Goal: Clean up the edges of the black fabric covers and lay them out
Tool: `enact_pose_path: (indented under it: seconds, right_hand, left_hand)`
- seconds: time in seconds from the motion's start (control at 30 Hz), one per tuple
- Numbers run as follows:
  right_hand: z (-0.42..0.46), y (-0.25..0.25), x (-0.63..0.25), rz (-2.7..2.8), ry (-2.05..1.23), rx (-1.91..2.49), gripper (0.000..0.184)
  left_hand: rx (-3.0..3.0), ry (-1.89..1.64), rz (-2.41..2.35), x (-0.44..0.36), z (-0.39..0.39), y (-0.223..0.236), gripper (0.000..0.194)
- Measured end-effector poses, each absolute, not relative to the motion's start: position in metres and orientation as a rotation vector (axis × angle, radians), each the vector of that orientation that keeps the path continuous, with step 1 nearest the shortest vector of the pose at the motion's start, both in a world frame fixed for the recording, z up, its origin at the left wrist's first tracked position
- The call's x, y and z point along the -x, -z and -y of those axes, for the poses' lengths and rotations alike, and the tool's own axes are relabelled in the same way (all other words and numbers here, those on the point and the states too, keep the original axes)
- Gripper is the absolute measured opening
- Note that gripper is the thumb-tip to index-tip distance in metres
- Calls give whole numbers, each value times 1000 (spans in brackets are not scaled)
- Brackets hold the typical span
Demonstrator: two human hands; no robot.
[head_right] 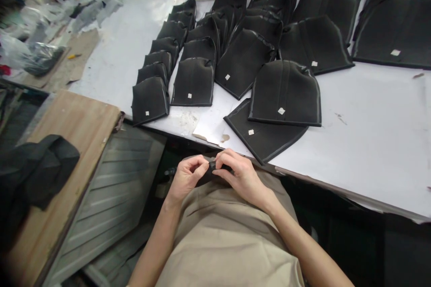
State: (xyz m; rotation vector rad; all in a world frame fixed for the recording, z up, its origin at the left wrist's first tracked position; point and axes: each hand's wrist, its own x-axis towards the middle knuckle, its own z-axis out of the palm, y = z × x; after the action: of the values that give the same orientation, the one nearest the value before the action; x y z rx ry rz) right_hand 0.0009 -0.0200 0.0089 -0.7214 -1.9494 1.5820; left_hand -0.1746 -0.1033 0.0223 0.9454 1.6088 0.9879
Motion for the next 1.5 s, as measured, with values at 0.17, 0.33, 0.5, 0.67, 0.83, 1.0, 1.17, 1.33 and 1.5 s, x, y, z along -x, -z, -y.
enact_pose_path:
  seconds: [0.17,0.33,0.5,0.67,0.83,1.0,1.17,1.33,1.5]
  right_hand:
    - [21,-3,0,1913,-1652,707,10]
    - [23,-2,2,1878,-1713,710,15]
    - [24,-4,1,2004,-1585,676,11]
    - [23,0,0,1967,-1595,719,9]
    - [21,3,4,1817,-1752,874,11]
    - [21,6,9,1738,-1772,920,13]
    - [24,10,12,1676,-1802,961,13]
    - [19,12,4,1584,-1962,881,5]
    - [12,10,-13,1876,-1981,827,18]
  left_hand:
    - [-869,-1017,-1589,172,102,-20,23]
    - [-845,-1027,-1575,171,104,-11,20]
    - [-827,-995,-1548,170,106,-7,14]
    - [-874,-959,-1573,168,104,-11,14]
    - [-969,-941,-1633,165,104,-8,13]
    - [-1029,-927,-1653,161,105,-7,13]
    - [-1011,-909,-1629,159,103,-9,16]
    - [-929,-939,-1592,160,101,-6,15]
    - [-886,-930,-1578,160,102,-4,12]
